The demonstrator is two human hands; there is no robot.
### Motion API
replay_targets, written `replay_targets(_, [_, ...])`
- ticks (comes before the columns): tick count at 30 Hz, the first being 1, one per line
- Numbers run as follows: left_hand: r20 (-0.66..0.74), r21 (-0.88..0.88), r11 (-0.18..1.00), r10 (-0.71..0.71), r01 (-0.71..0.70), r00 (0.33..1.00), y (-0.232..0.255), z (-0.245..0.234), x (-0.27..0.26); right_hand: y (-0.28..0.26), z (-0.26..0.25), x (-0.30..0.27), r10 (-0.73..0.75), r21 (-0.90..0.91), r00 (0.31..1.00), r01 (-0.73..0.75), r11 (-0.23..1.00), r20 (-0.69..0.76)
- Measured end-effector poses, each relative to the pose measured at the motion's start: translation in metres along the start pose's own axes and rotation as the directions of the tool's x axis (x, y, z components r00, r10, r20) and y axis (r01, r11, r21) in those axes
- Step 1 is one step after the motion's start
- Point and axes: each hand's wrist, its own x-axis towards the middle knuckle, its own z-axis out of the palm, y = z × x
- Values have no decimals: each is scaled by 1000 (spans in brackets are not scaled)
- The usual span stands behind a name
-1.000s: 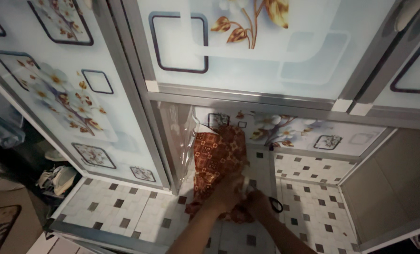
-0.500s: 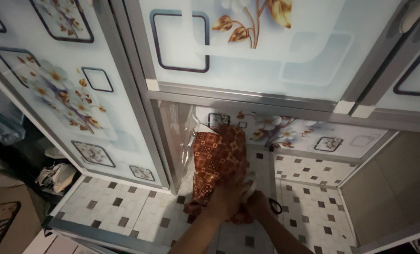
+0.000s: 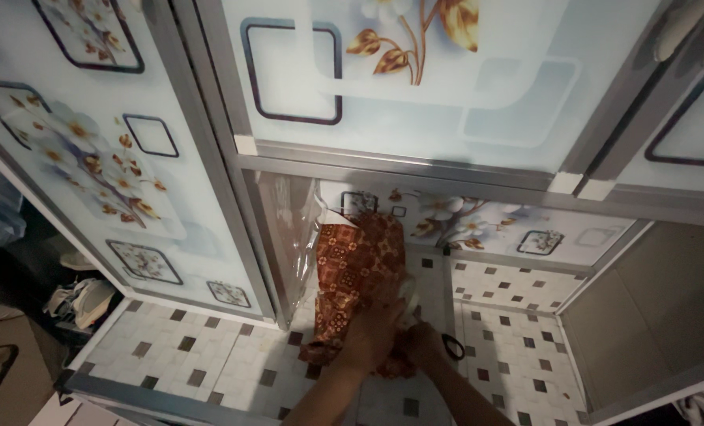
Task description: The person wraps a small object with red patterned paper inside a clear plastic bag. They fold the paper around the item, smooth the edges, and adjust the bag to enclose the wrapped package.
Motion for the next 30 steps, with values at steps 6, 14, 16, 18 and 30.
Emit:
replay_targets(6, [-102,225,960,196,-169,975,-1,-7,9,17,-50,-69,-159,-185,955,114,976,-252])
replay_targets(14, [-66,-123,989,-88,79,994,-6,0,11,21,-69,-97,336,280,931,-288,916,-141])
replay_targets(16, [-118,-123,992,-47,33,992,-9,4,11,27,-59,-94,309,278,934,-253,927,-179])
replay_targets(18, [-186,-162,986,9,-40,982,-13,6,12,33,-48,-93,266,263,933,-201,944,-242])
replay_targets(30, [-92,-313,947,-108,74,990,-35,21,16,69,-99,-81,-111,669,936,-152,728,334])
